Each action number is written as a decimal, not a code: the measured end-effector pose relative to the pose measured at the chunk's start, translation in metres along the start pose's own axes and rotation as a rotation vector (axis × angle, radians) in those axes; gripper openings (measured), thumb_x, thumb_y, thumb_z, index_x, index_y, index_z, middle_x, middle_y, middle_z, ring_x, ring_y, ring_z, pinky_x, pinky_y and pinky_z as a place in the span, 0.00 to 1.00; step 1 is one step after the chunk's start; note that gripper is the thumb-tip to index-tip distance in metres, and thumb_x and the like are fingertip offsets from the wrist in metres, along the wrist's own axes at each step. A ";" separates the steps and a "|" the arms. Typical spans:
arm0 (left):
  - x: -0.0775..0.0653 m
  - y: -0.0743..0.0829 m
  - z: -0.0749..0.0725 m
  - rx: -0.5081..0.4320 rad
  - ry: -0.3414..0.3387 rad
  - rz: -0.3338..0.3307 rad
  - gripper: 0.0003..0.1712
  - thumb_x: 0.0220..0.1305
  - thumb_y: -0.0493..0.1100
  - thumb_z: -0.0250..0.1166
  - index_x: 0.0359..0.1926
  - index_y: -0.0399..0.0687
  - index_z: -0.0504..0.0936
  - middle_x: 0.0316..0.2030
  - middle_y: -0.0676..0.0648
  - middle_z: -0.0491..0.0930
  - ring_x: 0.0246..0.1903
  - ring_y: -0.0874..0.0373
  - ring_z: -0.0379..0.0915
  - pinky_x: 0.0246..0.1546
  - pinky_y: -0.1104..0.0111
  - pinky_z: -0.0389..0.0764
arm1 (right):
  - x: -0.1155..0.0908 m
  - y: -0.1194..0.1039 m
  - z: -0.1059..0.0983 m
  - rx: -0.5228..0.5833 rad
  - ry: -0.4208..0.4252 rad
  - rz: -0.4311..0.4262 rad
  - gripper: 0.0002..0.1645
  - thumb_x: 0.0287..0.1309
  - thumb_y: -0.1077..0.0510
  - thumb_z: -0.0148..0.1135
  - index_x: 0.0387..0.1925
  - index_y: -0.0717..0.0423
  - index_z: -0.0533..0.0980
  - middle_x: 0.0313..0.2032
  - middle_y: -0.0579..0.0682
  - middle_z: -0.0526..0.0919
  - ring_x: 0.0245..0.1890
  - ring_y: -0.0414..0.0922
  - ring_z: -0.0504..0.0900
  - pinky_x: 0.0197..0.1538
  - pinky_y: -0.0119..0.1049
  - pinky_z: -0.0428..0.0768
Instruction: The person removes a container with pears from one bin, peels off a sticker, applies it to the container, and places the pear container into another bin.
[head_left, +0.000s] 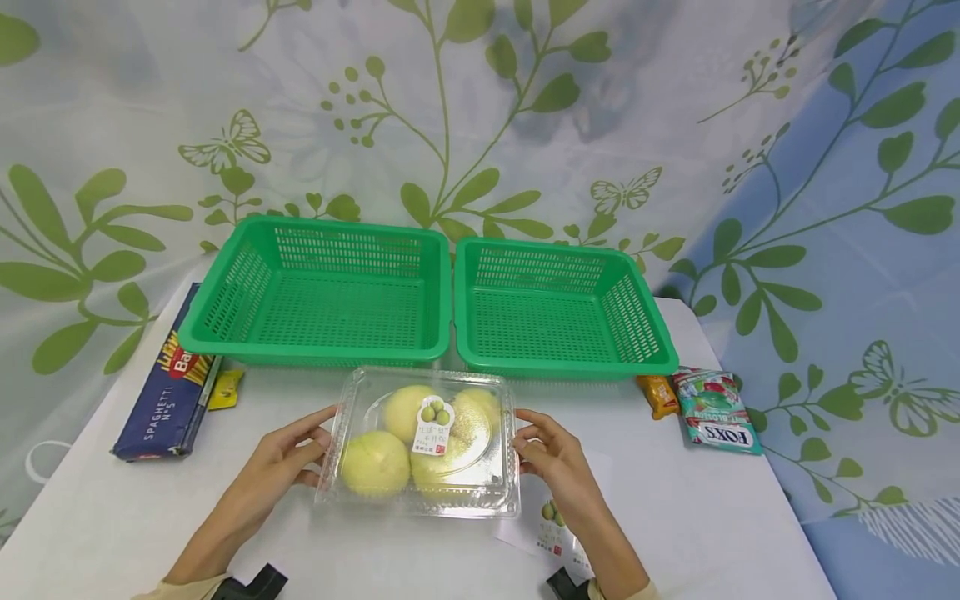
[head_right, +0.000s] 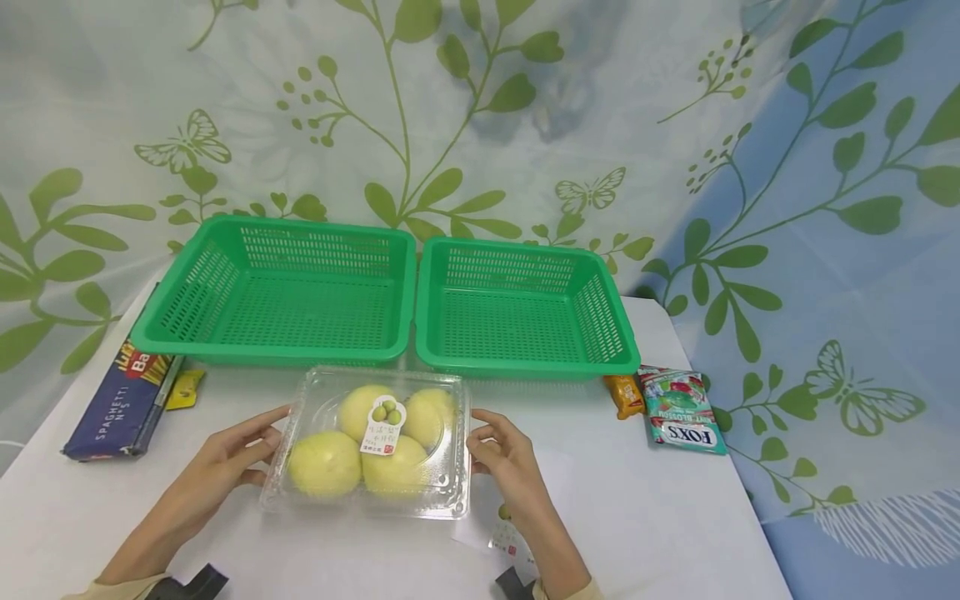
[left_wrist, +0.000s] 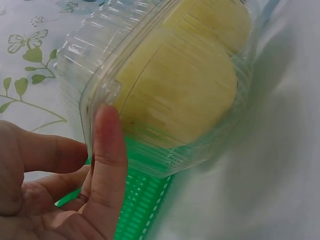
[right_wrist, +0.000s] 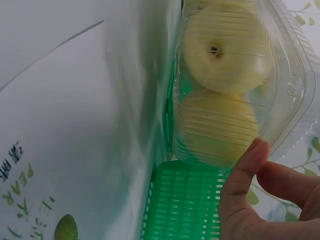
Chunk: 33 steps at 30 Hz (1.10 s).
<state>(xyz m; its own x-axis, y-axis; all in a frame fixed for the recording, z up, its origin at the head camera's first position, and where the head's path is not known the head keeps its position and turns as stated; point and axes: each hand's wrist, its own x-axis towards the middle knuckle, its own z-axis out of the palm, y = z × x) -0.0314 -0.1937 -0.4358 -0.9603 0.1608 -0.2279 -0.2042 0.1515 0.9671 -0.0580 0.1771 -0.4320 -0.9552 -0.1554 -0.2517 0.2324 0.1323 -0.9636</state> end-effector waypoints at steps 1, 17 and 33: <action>0.000 0.000 -0.001 0.002 -0.001 0.004 0.30 0.77 0.40 0.51 0.76 0.40 0.60 0.41 0.46 0.73 0.36 0.64 0.77 0.34 0.65 0.88 | 0.000 -0.001 0.000 0.002 0.002 0.002 0.28 0.68 0.59 0.61 0.67 0.52 0.70 0.45 0.52 0.75 0.40 0.43 0.78 0.44 0.36 0.85; -0.004 0.001 -0.002 -0.053 -0.034 0.033 0.31 0.78 0.42 0.51 0.76 0.38 0.58 0.39 0.53 0.74 0.36 0.65 0.76 0.33 0.66 0.87 | -0.007 -0.010 -0.003 0.000 0.011 0.003 0.27 0.69 0.57 0.60 0.67 0.50 0.69 0.45 0.51 0.75 0.38 0.42 0.78 0.44 0.34 0.84; -0.005 0.002 -0.001 -0.101 -0.075 0.117 0.32 0.77 0.42 0.54 0.76 0.37 0.59 0.41 0.54 0.75 0.37 0.64 0.77 0.32 0.67 0.87 | -0.013 -0.014 -0.011 0.033 -0.055 -0.070 0.30 0.73 0.57 0.54 0.73 0.55 0.63 0.45 0.49 0.74 0.38 0.39 0.78 0.44 0.33 0.83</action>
<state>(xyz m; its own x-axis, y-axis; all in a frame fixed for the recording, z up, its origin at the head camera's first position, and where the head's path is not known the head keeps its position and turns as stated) -0.0276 -0.1953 -0.4328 -0.9625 0.2447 -0.1171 -0.1133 0.0297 0.9931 -0.0511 0.1880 -0.4143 -0.9581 -0.2166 -0.1875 0.1722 0.0874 -0.9812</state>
